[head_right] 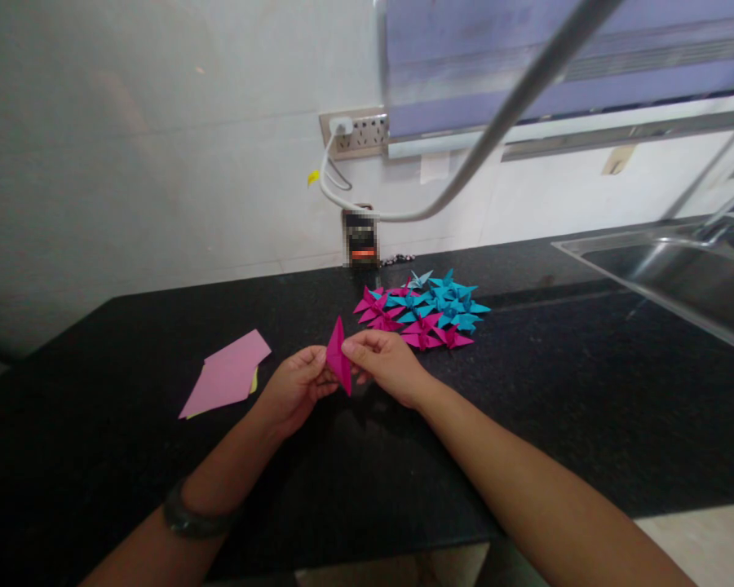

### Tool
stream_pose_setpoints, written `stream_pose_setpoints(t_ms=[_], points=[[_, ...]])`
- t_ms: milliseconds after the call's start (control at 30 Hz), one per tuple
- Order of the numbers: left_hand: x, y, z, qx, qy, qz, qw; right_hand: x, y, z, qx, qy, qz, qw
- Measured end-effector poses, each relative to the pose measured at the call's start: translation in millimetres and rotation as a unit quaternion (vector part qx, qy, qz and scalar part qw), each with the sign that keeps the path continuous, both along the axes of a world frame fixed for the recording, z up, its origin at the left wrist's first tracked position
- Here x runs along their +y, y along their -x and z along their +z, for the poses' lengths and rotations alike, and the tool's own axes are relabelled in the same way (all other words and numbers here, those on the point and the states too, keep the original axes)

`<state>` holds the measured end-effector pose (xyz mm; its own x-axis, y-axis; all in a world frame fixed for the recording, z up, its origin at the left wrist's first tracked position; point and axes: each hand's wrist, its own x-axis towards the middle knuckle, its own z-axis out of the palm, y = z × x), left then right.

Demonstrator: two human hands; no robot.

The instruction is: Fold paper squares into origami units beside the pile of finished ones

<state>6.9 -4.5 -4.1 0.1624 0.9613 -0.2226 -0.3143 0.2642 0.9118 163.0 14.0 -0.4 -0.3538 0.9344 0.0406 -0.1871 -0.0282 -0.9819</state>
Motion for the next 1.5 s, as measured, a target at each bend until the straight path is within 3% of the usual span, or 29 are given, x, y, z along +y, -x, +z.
stream_pose_setpoints(t_ms=[900, 1067, 1200, 1367, 1500], points=[[-0.1, 0.0, 3.3, -0.009, 0.016, -0.001, 1.000, -0.1, -1.2, -0.4, -0.019, -0.001, 0.013, 1.000], [2.2, 0.9, -0.8, 0.060, -0.018, 0.059, 0.996, 1.7, -1.8, 1.3, -0.049, 0.000, -0.033, 0.998], [2.5, 0.0, -2.9, 0.123, -0.064, 0.105, 0.985, 3.7, -4.2, 0.3, -0.087, -0.055, -0.022, 0.994], [-2.4, -4.1, 0.1, 0.161, -0.090, 0.049, 0.982, 6.4, -3.8, -6.9, -0.135, -0.100, -0.020, 0.986], [-4.1, -4.1, 1.3, 0.146, -0.067, 0.012, 0.987, 5.5, -3.3, -9.1, -0.174, -0.147, -0.033, 0.973]])
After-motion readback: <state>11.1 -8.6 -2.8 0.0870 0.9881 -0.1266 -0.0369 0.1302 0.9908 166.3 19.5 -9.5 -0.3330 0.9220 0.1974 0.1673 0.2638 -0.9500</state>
